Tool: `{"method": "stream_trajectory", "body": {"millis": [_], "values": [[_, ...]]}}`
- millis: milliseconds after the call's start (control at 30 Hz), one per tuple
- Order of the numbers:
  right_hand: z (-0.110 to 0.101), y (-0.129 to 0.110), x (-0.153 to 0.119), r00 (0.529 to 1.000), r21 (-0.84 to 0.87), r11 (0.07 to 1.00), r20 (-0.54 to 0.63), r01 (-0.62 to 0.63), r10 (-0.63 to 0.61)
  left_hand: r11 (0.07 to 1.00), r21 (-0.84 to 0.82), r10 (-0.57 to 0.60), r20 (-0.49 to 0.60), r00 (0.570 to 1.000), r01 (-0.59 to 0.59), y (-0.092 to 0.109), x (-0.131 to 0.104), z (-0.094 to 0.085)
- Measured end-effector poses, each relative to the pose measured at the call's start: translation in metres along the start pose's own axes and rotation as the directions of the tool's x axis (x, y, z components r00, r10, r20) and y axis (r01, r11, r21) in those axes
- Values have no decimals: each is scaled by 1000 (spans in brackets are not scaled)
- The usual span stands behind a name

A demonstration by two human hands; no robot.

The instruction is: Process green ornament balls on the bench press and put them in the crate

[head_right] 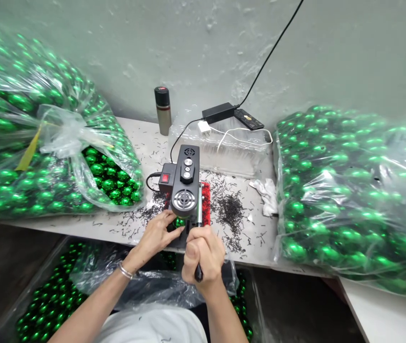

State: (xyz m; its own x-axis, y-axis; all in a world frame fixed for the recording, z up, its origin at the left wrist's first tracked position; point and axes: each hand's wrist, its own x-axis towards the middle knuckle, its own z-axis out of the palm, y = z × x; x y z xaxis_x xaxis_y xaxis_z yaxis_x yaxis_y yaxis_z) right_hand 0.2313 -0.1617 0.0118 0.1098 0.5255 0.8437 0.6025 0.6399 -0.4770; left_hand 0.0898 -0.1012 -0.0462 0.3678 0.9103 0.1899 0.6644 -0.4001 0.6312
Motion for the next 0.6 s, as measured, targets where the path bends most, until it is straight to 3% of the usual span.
{"method": "stream_trajectory", "body": {"millis": [233,367,600], "values": [[0,2,-3,1000,-38,999,-8,12,-12,995,-100,30,36,999,-27,-4,2,-6],[1,2,-4,1000,-58,998,-26,-4,3,996,-90,29,54,998,-24,-7,5,0],[2,1,-6,999,-65,998,-39,-17,14,993,-70,92,-81,992,-97,-14,-3,17]]}}
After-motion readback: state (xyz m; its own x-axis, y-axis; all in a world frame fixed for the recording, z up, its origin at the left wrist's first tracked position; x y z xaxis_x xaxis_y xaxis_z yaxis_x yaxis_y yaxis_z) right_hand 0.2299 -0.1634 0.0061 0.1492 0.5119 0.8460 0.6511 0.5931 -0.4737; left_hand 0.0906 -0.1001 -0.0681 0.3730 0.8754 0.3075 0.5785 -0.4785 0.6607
